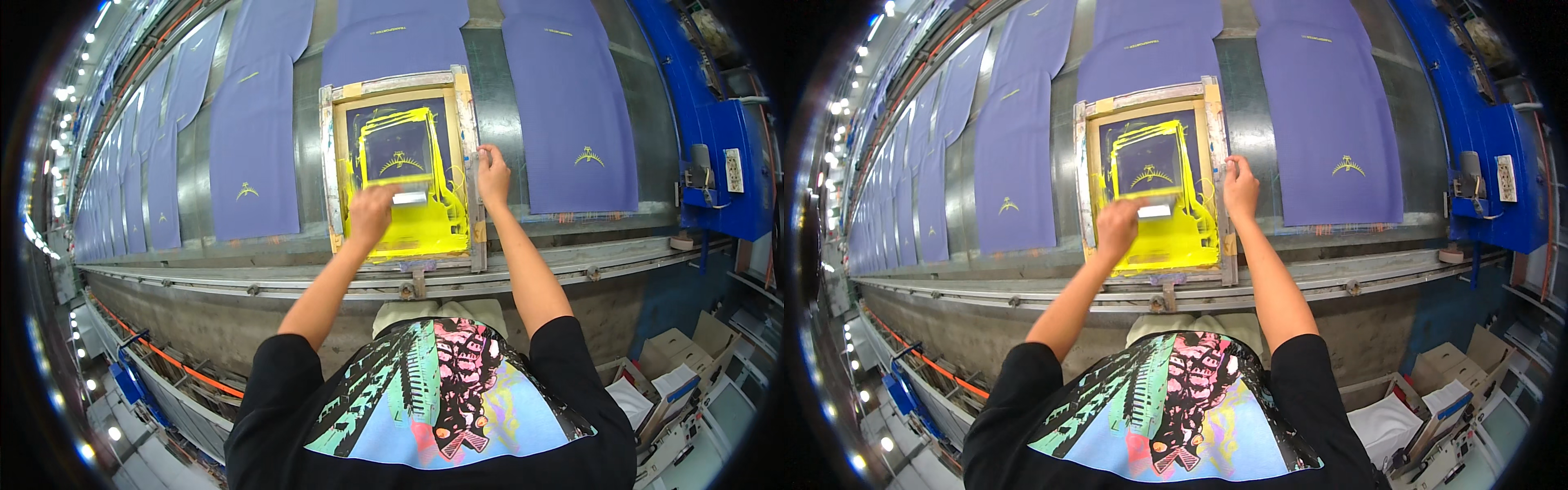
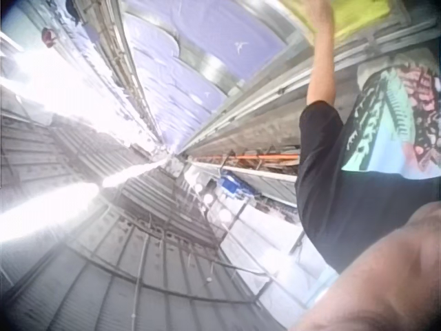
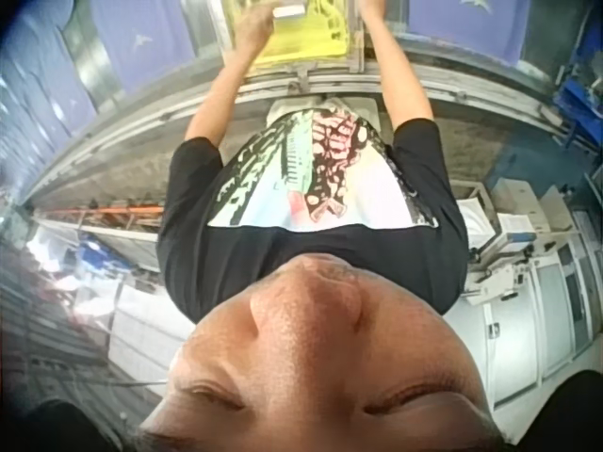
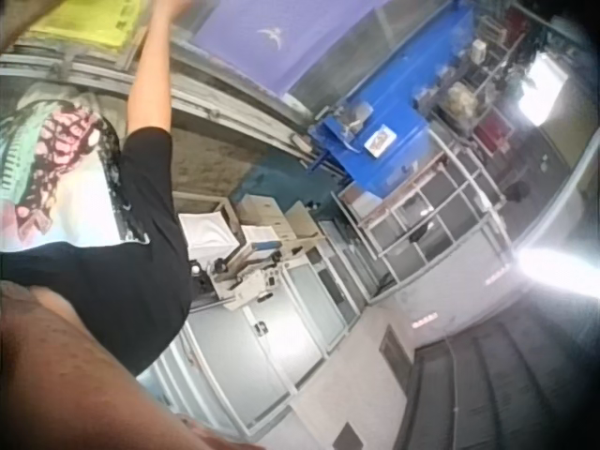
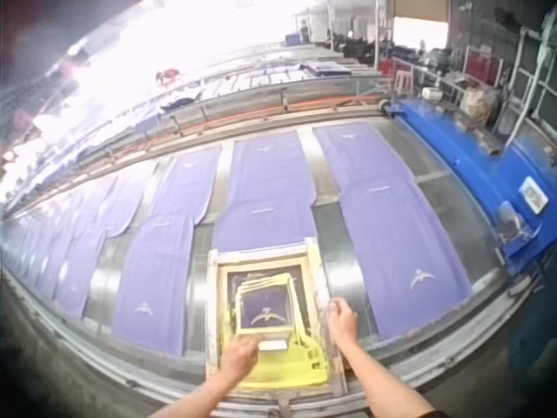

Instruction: The person uses a squeegee to apply yellow ink through a screen-printing frame onto purple fabric pieces laid out on a table. They repeatedly pull the squeegee across the frame to transfer the design, then lift the frame to reveal the printed pattern. The person moves the frame to a nearby table and adds more ink from a bottle.

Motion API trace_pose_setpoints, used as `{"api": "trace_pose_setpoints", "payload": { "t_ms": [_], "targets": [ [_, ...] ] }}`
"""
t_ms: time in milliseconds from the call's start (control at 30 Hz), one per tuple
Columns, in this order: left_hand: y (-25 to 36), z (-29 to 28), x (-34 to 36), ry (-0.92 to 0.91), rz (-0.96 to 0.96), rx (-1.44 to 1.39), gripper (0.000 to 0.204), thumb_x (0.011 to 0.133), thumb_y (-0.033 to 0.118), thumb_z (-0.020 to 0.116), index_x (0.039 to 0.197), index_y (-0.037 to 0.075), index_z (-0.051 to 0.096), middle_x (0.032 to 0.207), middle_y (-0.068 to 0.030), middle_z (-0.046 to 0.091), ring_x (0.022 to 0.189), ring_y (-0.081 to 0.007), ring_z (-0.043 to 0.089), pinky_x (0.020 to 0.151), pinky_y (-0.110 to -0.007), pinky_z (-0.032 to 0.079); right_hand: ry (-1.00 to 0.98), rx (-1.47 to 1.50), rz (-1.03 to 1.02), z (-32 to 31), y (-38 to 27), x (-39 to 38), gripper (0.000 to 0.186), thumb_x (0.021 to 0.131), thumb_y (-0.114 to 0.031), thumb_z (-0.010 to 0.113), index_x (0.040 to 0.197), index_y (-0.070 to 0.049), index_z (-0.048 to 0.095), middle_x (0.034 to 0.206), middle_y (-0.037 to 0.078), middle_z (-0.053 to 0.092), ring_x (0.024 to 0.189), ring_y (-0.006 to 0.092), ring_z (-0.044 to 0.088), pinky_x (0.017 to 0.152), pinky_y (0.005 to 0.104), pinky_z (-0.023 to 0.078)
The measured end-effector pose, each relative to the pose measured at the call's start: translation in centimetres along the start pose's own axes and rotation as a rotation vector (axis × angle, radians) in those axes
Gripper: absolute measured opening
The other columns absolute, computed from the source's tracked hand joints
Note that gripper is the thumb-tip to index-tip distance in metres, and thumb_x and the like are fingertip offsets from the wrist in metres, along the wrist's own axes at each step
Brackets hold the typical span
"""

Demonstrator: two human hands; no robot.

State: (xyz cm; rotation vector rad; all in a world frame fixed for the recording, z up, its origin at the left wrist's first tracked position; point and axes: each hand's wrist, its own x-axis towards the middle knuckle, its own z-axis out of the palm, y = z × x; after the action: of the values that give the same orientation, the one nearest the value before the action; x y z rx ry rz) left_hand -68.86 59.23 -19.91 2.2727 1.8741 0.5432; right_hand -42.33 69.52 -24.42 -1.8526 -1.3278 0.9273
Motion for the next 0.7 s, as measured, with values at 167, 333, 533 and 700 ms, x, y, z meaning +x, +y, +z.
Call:
{"api": "trace_pose_setpoints", "payload": {
  "t_ms": [167, 333, 533, 700],
  "targets": [
    [-6.0, -0.6, 12.3, 0.16, -0.143, 0.003, 0.034, 0.079, 0.002, 0.064, 0.106, 0.019, 0.077, 0.089, -0.0071, 0.072, 0.086, -0.0313, 0.067, 0.075, -0.044, 0.054, -0.056, 0.026, 0.004, 0.8, -2.3, 0.4, 0.022, 0.103, -0.029, 0.057, 0.114, -0.013, 0.068, 0.077, 0.02, 0.067, 0.078, 0.0435, 0.067, 0.072, 0.0499, 0.05],
    [-4.7, 0.5, 9.5, 0.164, -0.072, 0.167, 0.034, 0.08, 0.002, 0.064, 0.105, 0.022, 0.076, 0.088, -0.0031, 0.072, 0.09, -0.0252, 0.068, 0.074, -0.043, 0.05, -0.061, 0.066, 0.007, 1.6, -3.0, 0.7, 0.022, 0.104, -0.028, 0.057, 0.114, -0.012, 0.068, 0.076, 0.02, 0.067, 0.076, 0.042, 0.067, 0.071, 0.0486, 0.05],
    [1.5, 0.3, -2.4, 0.163, -0.014, 0.051, 0.041, 0.076, -0.008, 0.062, 0.105, 0.019, 0.075, 0.11, 0.001, 0.077, 0.101, -0.0246, 0.07, 0.081, -0.04, 0.052, 0.01, 0.081, -0.042, 1.2, -1.1, 0.7, 0.021, 0.103, -0.028, 0.057, 0.113, -0.013, 0.068, 0.076, 0.021, 0.066, 0.076, 0.042, 0.067, 0.071, 0.049, 0.05],
    [-1.3, 0.4, 2.4, 0.084, -0.09, 0.072, 0.033, 0.082, -0.002, 0.062, 0.104, 0.019, 0.075, 0.098, -0.0038, 0.076, 0.092, -0.0258, 0.071, 0.078, -0.041, 0.053, -0.017, 0.047, 0.002, 1.0, -1.1, 0.1, 0.02, 0.103, -0.027, 0.057, 0.112, -0.013, 0.068, 0.074, 0.022, 0.066, 0.076, 0.0443, 0.067, 0.069, 0.0512, 0.049]
  ]
}}
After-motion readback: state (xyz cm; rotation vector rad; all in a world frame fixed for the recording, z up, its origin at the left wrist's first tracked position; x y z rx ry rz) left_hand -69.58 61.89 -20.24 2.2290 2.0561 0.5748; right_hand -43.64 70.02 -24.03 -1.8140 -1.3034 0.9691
